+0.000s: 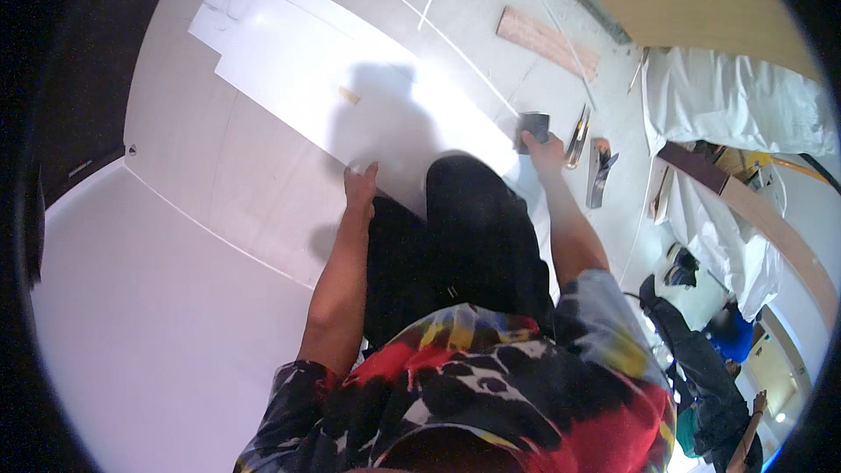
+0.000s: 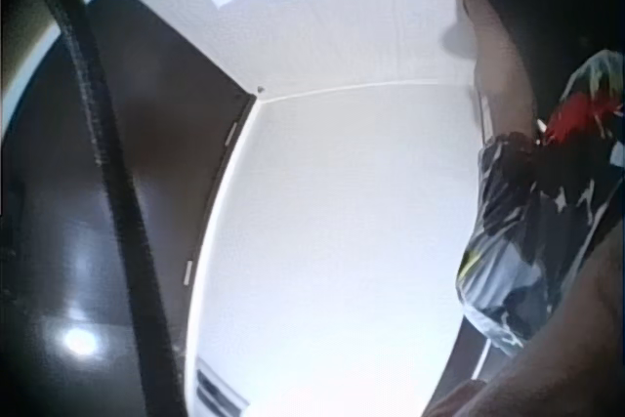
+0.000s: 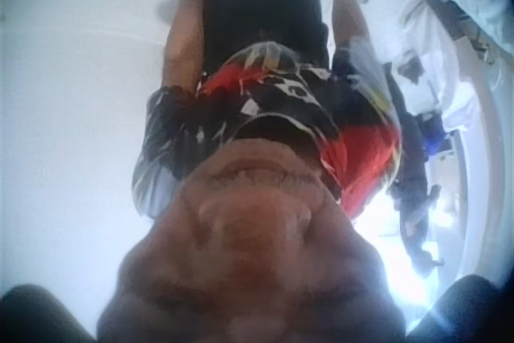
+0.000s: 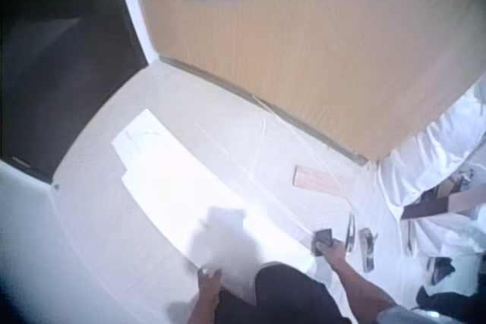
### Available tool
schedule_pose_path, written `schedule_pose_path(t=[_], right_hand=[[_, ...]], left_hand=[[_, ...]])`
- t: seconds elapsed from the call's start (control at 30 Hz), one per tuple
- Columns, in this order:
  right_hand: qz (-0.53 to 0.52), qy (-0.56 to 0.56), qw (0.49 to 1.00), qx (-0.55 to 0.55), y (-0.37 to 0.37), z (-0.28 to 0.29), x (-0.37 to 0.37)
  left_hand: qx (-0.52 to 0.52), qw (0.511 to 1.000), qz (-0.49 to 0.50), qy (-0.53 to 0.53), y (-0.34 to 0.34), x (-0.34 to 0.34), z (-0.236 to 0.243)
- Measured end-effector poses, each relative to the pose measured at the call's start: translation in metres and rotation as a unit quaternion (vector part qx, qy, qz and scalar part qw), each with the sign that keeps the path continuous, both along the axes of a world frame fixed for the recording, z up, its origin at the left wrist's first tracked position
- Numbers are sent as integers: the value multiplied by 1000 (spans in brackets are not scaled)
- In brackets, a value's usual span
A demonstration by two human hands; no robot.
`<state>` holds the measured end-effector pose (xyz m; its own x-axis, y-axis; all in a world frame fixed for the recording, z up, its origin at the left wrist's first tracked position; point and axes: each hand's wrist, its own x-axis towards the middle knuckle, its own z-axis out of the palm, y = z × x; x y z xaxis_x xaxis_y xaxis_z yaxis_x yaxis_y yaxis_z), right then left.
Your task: The person uses a utility knife to cut a white panel along a marked line, then sands the cut edge with a sanding block. The person flips the panel to work on different edges and continues sanding.
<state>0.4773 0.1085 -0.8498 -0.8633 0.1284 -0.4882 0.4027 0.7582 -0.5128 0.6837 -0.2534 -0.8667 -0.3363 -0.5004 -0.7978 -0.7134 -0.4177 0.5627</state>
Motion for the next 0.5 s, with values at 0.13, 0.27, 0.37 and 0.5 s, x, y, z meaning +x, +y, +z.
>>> schedule_pose_path(t=[0.13, 0.27, 0.37, 0.5], right_hand=[[149, -30, 979, -134, -95, 47, -16], [317, -115, 941, -18, -153, 24, -6], [341, -78, 934, 79, -169, 10, 31], [344, 37, 935, 75, -148, -17, 36]], left_hand=[[-16, 996, 65, -52, 13, -7, -7], [-54, 993, 25, -105, 36, -17, -21], [-46, 993, 55, -97, 54, -12, -13], [-18, 982, 123, -143, 41, -38, 9]])
